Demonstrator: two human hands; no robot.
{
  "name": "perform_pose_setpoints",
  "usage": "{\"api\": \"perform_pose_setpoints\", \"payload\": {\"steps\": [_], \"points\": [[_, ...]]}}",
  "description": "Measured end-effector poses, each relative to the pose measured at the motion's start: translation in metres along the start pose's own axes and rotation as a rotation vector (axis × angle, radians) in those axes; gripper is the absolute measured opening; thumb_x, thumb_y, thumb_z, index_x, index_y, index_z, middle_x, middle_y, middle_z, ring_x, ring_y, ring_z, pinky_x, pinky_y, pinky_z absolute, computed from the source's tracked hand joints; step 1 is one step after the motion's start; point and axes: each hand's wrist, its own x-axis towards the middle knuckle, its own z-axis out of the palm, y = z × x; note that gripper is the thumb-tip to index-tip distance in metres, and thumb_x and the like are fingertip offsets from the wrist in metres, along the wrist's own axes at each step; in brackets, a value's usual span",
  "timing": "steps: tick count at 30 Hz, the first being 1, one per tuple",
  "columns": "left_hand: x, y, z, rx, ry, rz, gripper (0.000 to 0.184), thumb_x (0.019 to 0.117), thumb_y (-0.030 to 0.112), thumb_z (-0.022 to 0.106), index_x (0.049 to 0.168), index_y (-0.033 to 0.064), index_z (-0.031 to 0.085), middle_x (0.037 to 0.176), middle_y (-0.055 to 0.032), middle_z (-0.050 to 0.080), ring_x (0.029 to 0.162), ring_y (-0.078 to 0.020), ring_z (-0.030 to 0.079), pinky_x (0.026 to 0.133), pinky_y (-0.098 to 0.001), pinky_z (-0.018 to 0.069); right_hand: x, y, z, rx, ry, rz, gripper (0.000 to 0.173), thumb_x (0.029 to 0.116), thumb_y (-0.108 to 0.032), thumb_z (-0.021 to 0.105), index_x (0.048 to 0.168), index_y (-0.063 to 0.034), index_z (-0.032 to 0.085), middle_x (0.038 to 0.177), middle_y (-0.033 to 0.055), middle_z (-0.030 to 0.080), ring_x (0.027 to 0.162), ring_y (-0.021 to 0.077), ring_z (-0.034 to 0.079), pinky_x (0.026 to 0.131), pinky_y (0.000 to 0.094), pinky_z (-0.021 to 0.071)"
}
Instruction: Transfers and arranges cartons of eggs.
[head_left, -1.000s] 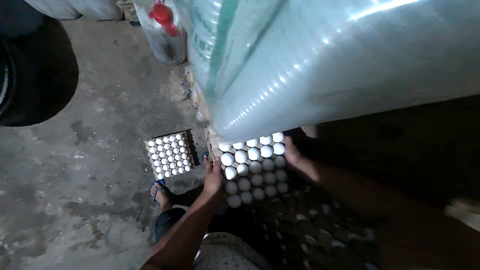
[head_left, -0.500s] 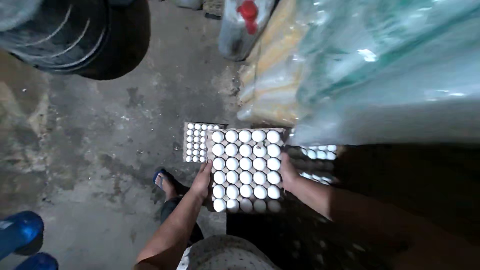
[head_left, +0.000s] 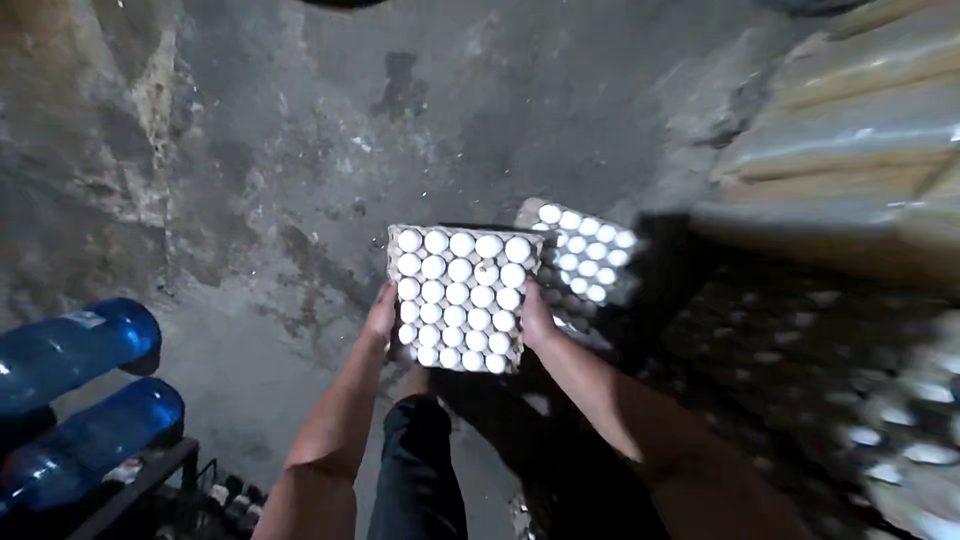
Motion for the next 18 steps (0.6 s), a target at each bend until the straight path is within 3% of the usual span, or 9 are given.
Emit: {"api": "perform_pose_setpoints", "payload": {"steps": [3,6,9,13,15,18], "points": [[0.074,-0.016,-0.034,0.041,0.050,0.052,0.069,0.1077,0.059,0.031,0.161,0.0162,0.030,0.153,-0.0171,0.049,0.138,-0.0313,0.051,0.111,-0.0557,0.0436,0.063,0.022,0.059,-0.007,-0.010,-0.021,0.068,0.1058,-0.059,0.032,0.153,-0.0114,0.040,0.151,0.0197,0.048,0.136,0.0344,0.049,0.106,0.0606,0.0437],[0.126,-0.020,-0.049,0.015,0.066,0.109,0.066,0.1078,0.056,0.034,0.161,0.0160,0.032,0.151,-0.0161,0.052,0.135,-0.0284,0.054,0.109,-0.0529,0.0463,0.112,0.033,0.097,0.003,-0.001,-0.069,0.070,0.1044,-0.062,0.027,0.147,-0.0116,0.049,0.143,0.0146,0.057,0.131,0.0275,0.055,0.105,0.0553,0.0485],[0.155,-0.014,-0.051,0.011,0.046,0.105,0.064,0.1080,0.056,0.034,0.162,0.0216,0.031,0.157,-0.0119,0.047,0.140,-0.0261,0.050,0.114,-0.0519,0.0430,0.130,0.024,0.114,-0.020,0.000,-0.094,0.064,0.1061,-0.059,0.026,0.146,-0.0156,0.050,0.139,0.0111,0.059,0.126,0.0246,0.058,0.100,0.0526,0.0509],[0.183,-0.022,-0.041,0.008,0.020,0.125,0.064,0.1086,0.055,0.034,0.163,0.0213,0.028,0.160,-0.0130,0.043,0.143,-0.0277,0.047,0.115,-0.0545,0.0418,0.148,0.015,0.105,-0.274,-0.040,-0.233,0.052,0.1118,-0.040,0.030,0.153,-0.0110,0.042,0.148,0.0130,0.053,0.133,0.0208,0.054,0.109,0.0446,0.0476],[0.188,-0.028,-0.039,0.041,0.048,0.126,0.064,0.1090,0.053,0.035,0.163,0.0194,0.029,0.158,-0.0153,0.045,0.142,-0.0309,0.048,0.115,-0.0574,0.0400,0.157,0.014,0.114,-0.239,0.036,-0.176,0.063,0.1099,-0.053,0.024,0.152,-0.0106,0.044,0.144,0.0151,0.055,0.128,0.0247,0.056,0.104,0.0503,0.0488],[0.177,-0.031,-0.029,0.083,0.201,0.175,0.051,0.1101,0.040,0.043,0.153,0.0129,0.046,0.142,-0.0178,0.060,0.130,-0.0314,0.059,0.110,-0.0549,0.0458,0.147,0.012,0.130,-0.341,0.228,-0.082,0.079,0.1037,-0.070,0.023,0.148,-0.0089,0.049,0.140,0.0201,0.058,0.125,0.0326,0.059,0.100,0.0594,0.0503]]}}
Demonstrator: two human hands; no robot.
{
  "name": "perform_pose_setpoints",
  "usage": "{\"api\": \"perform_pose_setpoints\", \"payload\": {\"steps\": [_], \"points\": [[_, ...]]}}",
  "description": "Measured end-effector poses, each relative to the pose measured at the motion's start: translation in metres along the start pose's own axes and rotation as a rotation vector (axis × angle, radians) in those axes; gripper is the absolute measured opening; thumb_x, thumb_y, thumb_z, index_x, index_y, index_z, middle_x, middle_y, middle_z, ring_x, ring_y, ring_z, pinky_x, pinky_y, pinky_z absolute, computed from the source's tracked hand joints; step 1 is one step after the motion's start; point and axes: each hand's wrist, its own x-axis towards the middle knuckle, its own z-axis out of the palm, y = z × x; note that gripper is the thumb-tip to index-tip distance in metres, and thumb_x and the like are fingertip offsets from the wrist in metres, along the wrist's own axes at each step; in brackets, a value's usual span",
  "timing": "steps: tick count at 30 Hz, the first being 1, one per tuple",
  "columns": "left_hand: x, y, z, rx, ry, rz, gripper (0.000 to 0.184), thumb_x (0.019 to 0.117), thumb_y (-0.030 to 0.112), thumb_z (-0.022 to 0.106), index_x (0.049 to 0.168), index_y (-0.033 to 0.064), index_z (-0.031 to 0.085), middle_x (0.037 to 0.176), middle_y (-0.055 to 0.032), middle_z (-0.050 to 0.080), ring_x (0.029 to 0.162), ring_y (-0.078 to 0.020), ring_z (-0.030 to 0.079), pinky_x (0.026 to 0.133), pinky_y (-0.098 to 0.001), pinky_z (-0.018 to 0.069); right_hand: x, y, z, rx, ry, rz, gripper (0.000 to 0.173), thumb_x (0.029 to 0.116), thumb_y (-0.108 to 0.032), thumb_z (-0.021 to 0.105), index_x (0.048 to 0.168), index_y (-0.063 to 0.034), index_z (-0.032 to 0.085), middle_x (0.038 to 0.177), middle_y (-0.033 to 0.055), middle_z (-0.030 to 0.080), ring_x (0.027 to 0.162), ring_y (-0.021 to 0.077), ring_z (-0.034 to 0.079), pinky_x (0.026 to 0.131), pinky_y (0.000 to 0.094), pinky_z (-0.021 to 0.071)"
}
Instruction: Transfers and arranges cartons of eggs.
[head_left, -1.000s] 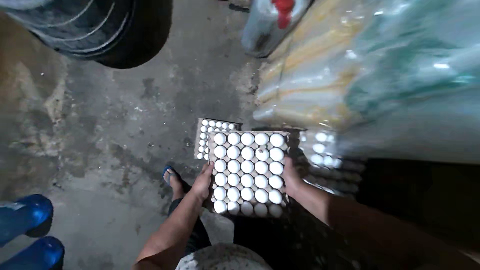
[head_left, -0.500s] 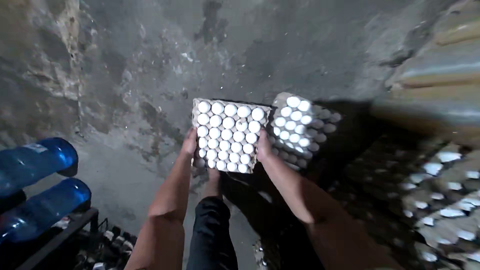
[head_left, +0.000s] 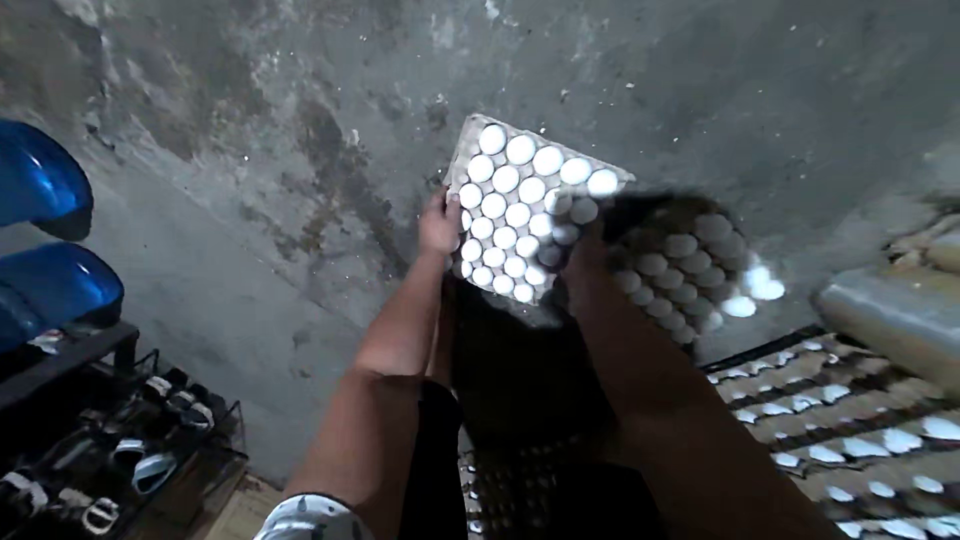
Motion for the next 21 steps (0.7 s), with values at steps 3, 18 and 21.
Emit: {"api": "perform_pose_setpoints", "payload": {"steps": [3,18,21], "points": [[-0.012,0.010,0.003,0.059,0.071,-0.021,0.045,0.1098,0.031,0.046,0.149,0.0119,0.052,0.143,-0.0149,0.060,0.131,-0.0300,0.059,0.111,-0.0532,0.0464,-0.015,-0.004,0.005,-0.131,0.144,0.073,0.092,0.0972,-0.079,0.027,0.144,-0.0043,0.052,0.140,0.0258,0.056,0.127,0.0393,0.057,0.101,0.0641,0.0480],[-0.079,0.030,0.043,0.165,0.009,0.389,0.034,0.1058,0.020,0.049,0.132,0.0073,0.067,0.139,-0.0128,0.063,0.136,-0.0303,0.054,0.117,-0.0491,0.0394,-0.040,-0.007,-0.001,-0.188,0.149,-0.045,0.076,0.1071,-0.061,0.022,0.156,-0.0041,0.035,0.152,0.0232,0.047,0.138,0.0355,0.049,0.111,0.0571,0.0434],[-0.094,0.031,0.062,0.230,-0.037,0.383,0.032,0.1065,0.018,0.050,0.130,0.0043,0.068,0.134,-0.0163,0.065,0.130,-0.0314,0.059,0.113,-0.0475,0.0448,-0.032,0.009,-0.020,-0.562,0.287,-0.312,0.050,0.1122,-0.029,0.031,0.144,0.0019,0.053,0.146,0.0269,0.053,0.138,0.0404,0.050,0.115,0.0553,0.0396]]}}
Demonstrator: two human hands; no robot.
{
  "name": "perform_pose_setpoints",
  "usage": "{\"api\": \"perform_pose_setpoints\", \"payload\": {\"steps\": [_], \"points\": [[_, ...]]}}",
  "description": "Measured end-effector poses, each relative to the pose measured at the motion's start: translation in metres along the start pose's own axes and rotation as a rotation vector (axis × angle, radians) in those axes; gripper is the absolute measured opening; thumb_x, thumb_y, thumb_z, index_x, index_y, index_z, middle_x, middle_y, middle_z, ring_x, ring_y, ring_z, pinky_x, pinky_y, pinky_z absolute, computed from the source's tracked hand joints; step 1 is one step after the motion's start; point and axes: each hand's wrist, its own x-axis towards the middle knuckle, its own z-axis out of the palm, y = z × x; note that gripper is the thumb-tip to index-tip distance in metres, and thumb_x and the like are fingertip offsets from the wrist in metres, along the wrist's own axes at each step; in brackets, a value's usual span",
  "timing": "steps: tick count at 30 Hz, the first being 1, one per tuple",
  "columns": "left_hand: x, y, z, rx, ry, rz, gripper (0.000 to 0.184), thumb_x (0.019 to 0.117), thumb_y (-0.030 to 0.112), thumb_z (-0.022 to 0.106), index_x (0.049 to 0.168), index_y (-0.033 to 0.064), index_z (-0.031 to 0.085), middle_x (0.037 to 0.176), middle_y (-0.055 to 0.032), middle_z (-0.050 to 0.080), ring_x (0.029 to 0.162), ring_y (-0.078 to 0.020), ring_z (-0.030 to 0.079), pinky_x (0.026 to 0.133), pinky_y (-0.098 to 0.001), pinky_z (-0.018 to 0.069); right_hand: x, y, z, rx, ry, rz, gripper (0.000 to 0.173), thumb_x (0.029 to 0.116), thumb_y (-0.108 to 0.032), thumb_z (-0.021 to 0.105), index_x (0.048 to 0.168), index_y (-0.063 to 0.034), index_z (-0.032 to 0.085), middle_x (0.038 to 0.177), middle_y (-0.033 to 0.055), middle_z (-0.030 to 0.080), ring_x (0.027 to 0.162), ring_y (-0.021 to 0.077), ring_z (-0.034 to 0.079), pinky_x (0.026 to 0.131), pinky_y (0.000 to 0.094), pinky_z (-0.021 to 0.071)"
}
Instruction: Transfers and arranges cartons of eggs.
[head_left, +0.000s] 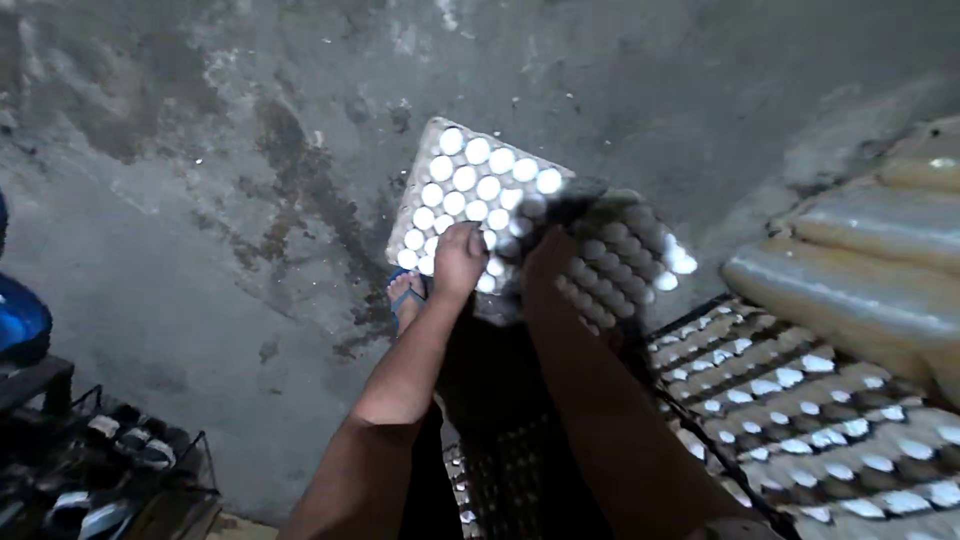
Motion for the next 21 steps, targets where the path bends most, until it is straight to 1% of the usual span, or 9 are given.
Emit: {"api": "perform_pose_setpoints", "payload": {"steps": [4,7,9,11,13,14,16,19,21], "points": [[-0.024,0.017,0.045,0.031,-0.128,0.089,0.030,0.1051,0.014,0.051,0.127,0.0038,0.069,0.131,-0.0170,0.067,0.126,-0.0299,0.062,0.111,-0.0469,0.0475,0.009,0.069,-0.017,0.060,0.246,-0.102,0.048,0.1078,-0.033,0.045,0.138,0.0019,0.058,0.143,0.0260,0.056,0.137,0.0402,0.050,0.115,0.0551,0.0388],[-0.033,0.036,0.089,-0.003,-0.289,0.124,0.029,0.1058,0.016,0.052,0.124,0.0017,0.070,0.130,-0.0179,0.067,0.125,-0.0286,0.063,0.111,-0.0455,0.0481,0.030,0.136,-0.034,0.122,0.354,0.120,0.066,0.1033,-0.043,0.048,0.150,0.0031,0.044,0.155,0.0267,0.042,0.147,0.0400,0.038,0.121,0.0537,0.0303],[-0.029,0.051,0.120,-0.024,-0.401,0.078,0.035,0.1070,0.022,0.053,0.133,0.0020,0.065,0.135,-0.0189,0.064,0.127,-0.0291,0.061,0.112,-0.0472,0.0465,0.053,0.182,-0.049,0.163,0.395,0.327,0.070,0.1033,-0.045,0.051,0.153,0.0025,0.039,0.156,0.0255,0.042,0.146,0.0370,0.040,0.121,0.0491,0.0340],[-0.021,0.062,0.149,-0.027,-0.460,0.003,0.047,0.1076,0.030,0.052,0.148,0.0059,0.052,0.150,-0.0187,0.053,0.140,-0.0307,0.050,0.119,-0.0504,0.0386,0.073,0.216,-0.067,0.308,0.318,0.533,0.068,0.1074,-0.045,0.044,0.157,0.0000,0.034,0.157,0.0248,0.041,0.146,0.0360,0.041,0.120,0.0497,0.0351],[-0.009,0.068,0.174,-0.031,-0.447,-0.053,0.058,0.1075,0.036,0.051,0.157,0.0081,0.039,0.160,-0.0186,0.040,0.149,-0.0315,0.038,0.123,-0.0520,0.0317,0.089,0.250,-0.073,0.541,0.173,0.630,0.068,0.1097,-0.053,0.024,0.159,-0.0063,0.033,0.158,0.0217,0.041,0.146,0.0349,0.042,0.117,0.0558,0.0372],[-0.004,0.069,0.186,-0.045,-0.428,-0.078,0.062,0.1075,0.039,0.050,0.159,0.0076,0.035,0.162,-0.0191,0.037,0.151,-0.0317,0.035,0.124,-0.0519,0.0297,0.091,0.262,-0.076,0.729,0.085,0.655,0.077,0.1066,-0.063,0.011,0.161,-0.0116,0.029,0.160,0.0188,0.040,0.146,0.0327,0.041,0.116,0.0581,0.0387],[0.005,0.071,0.203,-0.045,-0.383,-0.143,0.067,0.1080,0.044,0.046,0.161,0.0062,0.030,0.162,-0.0200,0.037,0.151,-0.0326,0.035,0.123,-0.0521,0.0300,0.096,0.270,-0.086,0.961,-0.005,0.671,0.087,0.1004,-0.073,0.003,0.159,-0.0161,0.033,0.157,0.0160,0.044,0.143,0.0308,0.045,0.112,0.0595,0.0417],[0.013,0.076,0.216,-0.006,-0.304,-0.220,0.067,0.1061,0.050,0.047,0.157,0.0055,0.039,0.154,-0.0251,0.045,0.144,-0.0380,0.042,0.118,-0.0561,0.0354,0.105,0.288,-0.089,0.876,-0.086,0.566,0.079,0.1066,-0.064,0.013,0.159,-0.0083,0.035,0.163,0.0169,0.036,0.150,0.0281,0.035,0.122,0.0513,0.0296],[0.018,0.078,0.220,-0.055,-0.280,-0.245,0.059,0.1066,0.046,0.048,0.144,0.0010,0.053,0.143,-0.0265,0.053,0.136,-0.0382,0.048,0.114,-0.0561,0.0393,0.109,0.299,-0.090,0.842,-0.145,0.508,0.077,0.1073,-0.062,0.016,0.160,-0.0078,0.033,0.166,0.0157,0.030,0.154,0.0273,0.028,0.126,0.0517,0.0241]]}}
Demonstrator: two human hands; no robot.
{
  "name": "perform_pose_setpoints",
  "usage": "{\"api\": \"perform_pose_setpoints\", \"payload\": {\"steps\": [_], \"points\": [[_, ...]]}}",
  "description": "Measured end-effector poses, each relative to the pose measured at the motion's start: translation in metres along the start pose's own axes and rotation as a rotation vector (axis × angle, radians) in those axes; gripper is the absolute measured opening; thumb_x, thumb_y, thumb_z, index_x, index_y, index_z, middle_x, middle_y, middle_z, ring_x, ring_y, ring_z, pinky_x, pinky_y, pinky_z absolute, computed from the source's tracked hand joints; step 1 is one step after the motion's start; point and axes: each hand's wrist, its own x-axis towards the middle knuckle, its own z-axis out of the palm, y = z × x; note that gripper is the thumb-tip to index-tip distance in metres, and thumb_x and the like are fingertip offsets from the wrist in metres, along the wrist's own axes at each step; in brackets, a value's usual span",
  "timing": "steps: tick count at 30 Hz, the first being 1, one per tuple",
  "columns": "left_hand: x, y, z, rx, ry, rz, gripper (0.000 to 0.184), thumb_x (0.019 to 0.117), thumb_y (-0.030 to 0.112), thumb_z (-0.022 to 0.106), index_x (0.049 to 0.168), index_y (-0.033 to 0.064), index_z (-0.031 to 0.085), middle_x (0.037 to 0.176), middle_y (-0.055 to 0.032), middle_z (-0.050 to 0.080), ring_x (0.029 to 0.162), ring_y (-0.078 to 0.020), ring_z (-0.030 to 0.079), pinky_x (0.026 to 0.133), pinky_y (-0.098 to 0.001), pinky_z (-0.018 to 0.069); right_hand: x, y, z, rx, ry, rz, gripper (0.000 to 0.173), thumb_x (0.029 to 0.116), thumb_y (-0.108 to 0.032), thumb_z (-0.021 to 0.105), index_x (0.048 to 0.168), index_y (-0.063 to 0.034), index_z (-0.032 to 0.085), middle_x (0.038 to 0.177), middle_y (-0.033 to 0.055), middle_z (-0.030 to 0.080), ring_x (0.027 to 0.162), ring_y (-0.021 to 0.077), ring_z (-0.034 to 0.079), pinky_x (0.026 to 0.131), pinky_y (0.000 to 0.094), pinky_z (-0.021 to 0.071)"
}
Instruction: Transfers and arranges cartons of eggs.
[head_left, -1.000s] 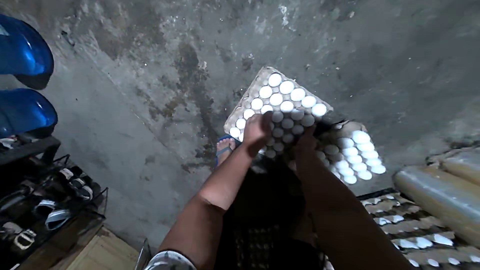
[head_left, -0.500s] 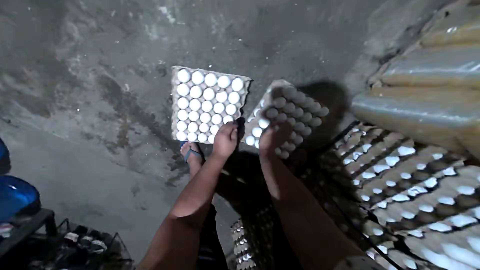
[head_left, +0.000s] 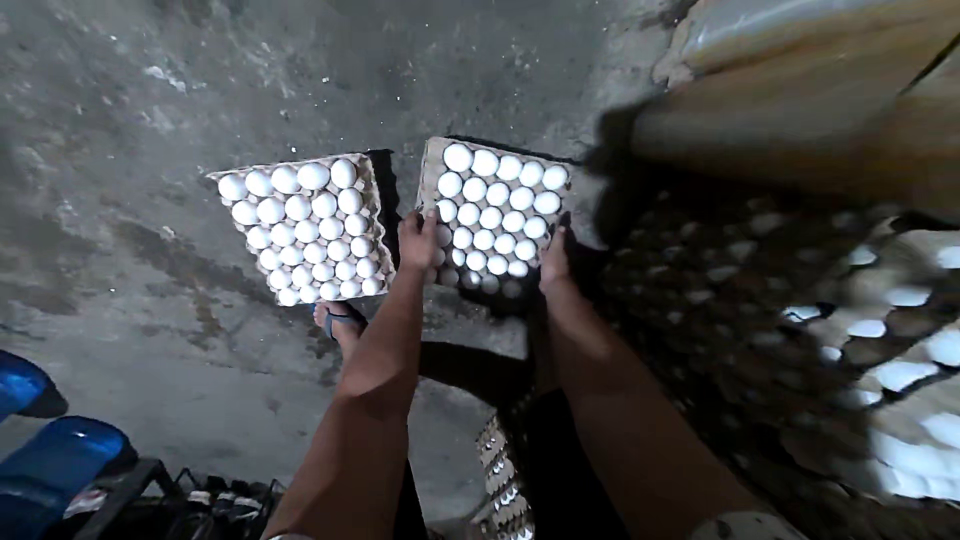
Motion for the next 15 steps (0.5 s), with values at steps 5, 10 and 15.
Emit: {"api": "perform_pose_setpoints", "payload": {"steps": [5,10,15], "points": [[-0.014,0.010,0.006,-0.192,0.074,-0.094,0.036,0.1054,0.029,0.057,0.126,-0.0008,0.057,0.110,-0.0204,0.064,0.101,-0.0301,0.064,0.090,-0.0503,0.0541,-0.012,-0.001,0.003,-0.049,0.098,-0.041,0.056,0.1083,-0.049,0.032,0.141,-0.0116,0.059,0.142,0.0128,0.060,0.133,0.0248,0.056,0.111,0.0505,0.0462],[-0.058,0.006,-0.033,-0.243,0.093,-0.094,0.032,0.1039,0.026,0.058,0.125,0.0021,0.060,0.102,-0.0165,0.065,0.091,-0.0260,0.064,0.083,-0.0475,0.0554,-0.079,0.001,0.016,0.139,0.197,-0.095,0.043,0.1105,-0.037,0.039,0.128,-0.0053,0.062,0.117,0.0115,0.067,0.110,0.0189,0.065,0.097,0.0431,0.0542],[-0.090,0.013,-0.142,-0.038,0.174,0.008,0.026,0.1005,0.021,0.063,0.119,0.0028,0.065,0.105,-0.0147,0.064,0.096,-0.0244,0.062,0.085,-0.0452,0.0527,-0.177,0.023,0.065,0.029,-0.120,-0.028,0.044,0.1106,-0.021,0.033,0.134,0.0072,0.056,0.130,0.0230,0.061,0.120,0.0245,0.060,0.104,0.0413,0.0500]]}}
